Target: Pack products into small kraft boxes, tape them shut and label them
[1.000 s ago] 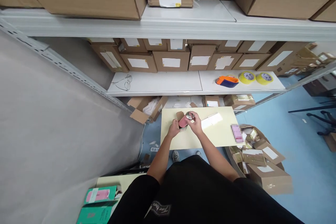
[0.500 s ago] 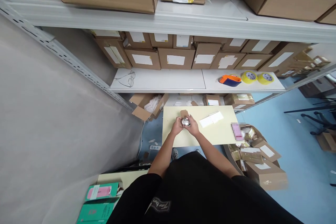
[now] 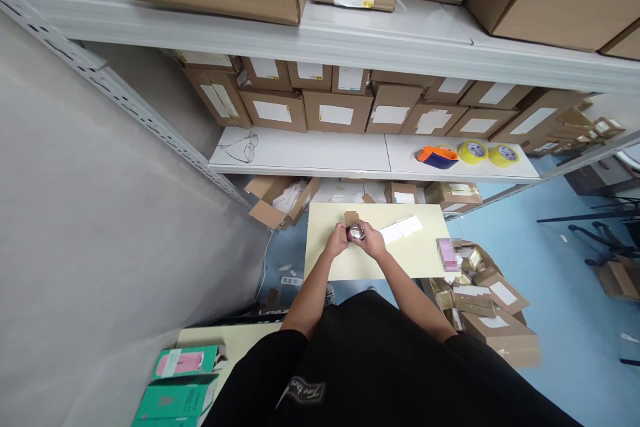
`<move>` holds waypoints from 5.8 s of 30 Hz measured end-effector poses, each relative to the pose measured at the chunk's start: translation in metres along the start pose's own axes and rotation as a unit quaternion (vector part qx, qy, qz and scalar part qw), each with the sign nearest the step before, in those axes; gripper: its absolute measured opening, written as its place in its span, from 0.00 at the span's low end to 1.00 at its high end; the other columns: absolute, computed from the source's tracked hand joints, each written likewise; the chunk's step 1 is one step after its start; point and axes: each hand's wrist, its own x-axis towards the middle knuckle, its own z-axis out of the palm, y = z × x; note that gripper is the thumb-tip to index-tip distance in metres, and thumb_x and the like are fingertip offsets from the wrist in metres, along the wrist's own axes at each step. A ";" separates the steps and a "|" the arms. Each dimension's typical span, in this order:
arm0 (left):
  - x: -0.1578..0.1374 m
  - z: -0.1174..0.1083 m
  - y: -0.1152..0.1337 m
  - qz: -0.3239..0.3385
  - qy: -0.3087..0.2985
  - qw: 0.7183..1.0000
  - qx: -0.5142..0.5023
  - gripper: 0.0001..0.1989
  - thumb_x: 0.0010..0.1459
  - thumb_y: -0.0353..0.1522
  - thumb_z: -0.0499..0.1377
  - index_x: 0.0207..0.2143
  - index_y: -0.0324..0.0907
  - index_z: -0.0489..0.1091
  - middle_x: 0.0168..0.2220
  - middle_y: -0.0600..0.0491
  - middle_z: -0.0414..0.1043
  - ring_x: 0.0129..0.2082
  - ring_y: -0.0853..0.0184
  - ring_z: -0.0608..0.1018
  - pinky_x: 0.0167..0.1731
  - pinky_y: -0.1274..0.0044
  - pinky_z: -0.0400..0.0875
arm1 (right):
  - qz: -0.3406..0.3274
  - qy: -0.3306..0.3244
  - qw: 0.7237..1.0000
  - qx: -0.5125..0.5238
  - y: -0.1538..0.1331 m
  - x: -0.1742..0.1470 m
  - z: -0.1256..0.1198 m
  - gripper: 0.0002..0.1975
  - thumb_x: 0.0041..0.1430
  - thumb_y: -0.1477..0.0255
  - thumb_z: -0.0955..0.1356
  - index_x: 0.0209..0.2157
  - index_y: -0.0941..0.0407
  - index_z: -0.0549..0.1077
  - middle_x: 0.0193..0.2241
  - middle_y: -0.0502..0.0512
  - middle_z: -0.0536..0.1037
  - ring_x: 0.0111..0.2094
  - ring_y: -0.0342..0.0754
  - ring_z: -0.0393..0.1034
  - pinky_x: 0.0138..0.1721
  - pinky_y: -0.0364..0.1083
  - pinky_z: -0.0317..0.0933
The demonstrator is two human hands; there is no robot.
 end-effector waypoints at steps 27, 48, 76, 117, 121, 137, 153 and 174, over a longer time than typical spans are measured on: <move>0.003 0.002 -0.006 0.016 -0.003 1.000 -0.023 0.36 0.44 0.29 0.73 0.53 0.47 0.62 0.45 0.53 0.77 0.44 0.60 0.80 0.42 0.73 0.73 | -0.082 -0.053 0.993 -0.067 0.014 -0.007 0.024 0.26 0.61 0.81 0.66 0.60 0.55 0.74 0.60 0.65 0.77 0.69 0.60 0.61 0.69 0.63 0.52; 0.016 0.009 -0.030 -0.011 0.054 0.967 -0.247 0.47 0.52 0.37 0.71 0.71 0.46 0.57 0.67 0.38 0.66 0.64 0.50 0.73 0.60 0.61 0.70 | 0.236 0.127 0.926 0.266 0.055 -0.027 0.038 0.34 0.57 0.62 0.69 0.64 0.56 0.69 0.60 0.67 0.76 0.56 0.60 0.75 0.57 0.60 0.70; 0.010 0.005 -0.009 0.124 0.009 0.985 -0.120 0.16 0.47 0.25 0.67 0.40 0.43 0.73 0.62 0.42 0.69 0.70 0.54 0.65 0.66 0.63 0.62 | 0.165 0.041 0.920 0.354 0.045 -0.024 0.036 0.19 0.52 0.57 0.72 0.43 0.51 0.76 0.48 0.56 0.82 0.47 0.54 0.78 0.53 0.54 0.70; 0.061 -0.077 -0.048 -0.064 0.161 0.974 -0.148 0.40 0.60 0.37 0.64 0.72 0.39 0.58 0.67 0.37 0.67 0.67 0.49 0.70 0.68 0.59 0.60 | 0.203 -0.021 0.927 0.314 -0.043 0.122 0.095 0.24 0.57 0.66 0.74 0.56 0.51 0.77 0.54 0.59 0.80 0.57 0.60 0.74 0.60 0.59 0.68; 0.053 -0.077 -0.036 -0.038 0.201 0.973 -0.104 0.41 0.57 0.39 0.66 0.71 0.43 0.59 0.68 0.39 0.66 0.70 0.49 0.65 0.70 0.61 0.57 | 0.161 0.037 0.940 0.298 -0.027 0.108 0.065 0.27 0.55 0.65 0.71 0.58 0.49 0.76 0.55 0.59 0.81 0.57 0.60 0.75 0.61 0.60 0.67; 0.089 0.068 0.183 0.207 0.216 0.954 -0.002 0.32 0.66 0.36 0.56 0.72 0.50 0.58 0.68 0.44 0.65 0.69 0.55 0.67 0.66 0.64 0.64 | 0.059 0.269 0.941 0.197 0.122 0.036 -0.168 0.24 0.58 0.68 0.68 0.57 0.49 0.77 0.58 0.58 0.78 0.62 0.62 0.70 0.67 0.62 0.61; 0.069 0.120 0.260 0.254 0.240 0.937 -0.003 0.24 0.65 0.31 0.55 0.63 0.48 0.69 0.63 0.45 0.70 0.61 0.58 0.74 0.54 0.67 0.75 | 0.072 0.099 0.981 -0.151 0.148 0.170 -0.328 0.30 0.65 0.74 0.65 0.68 0.62 0.65 0.66 0.70 0.69 0.69 0.61 0.58 0.71 0.59 0.47; 0.020 0.012 0.163 0.193 0.310 0.929 -0.064 0.23 0.63 0.29 0.56 0.60 0.46 0.72 0.57 0.44 0.73 0.54 0.60 0.77 0.48 0.70 0.78 | -0.080 0.238 0.951 -0.182 0.062 0.036 -0.188 0.06 0.68 0.71 0.66 0.43 0.53 0.76 0.40 0.59 0.78 0.47 0.57 0.70 0.63 0.57 0.55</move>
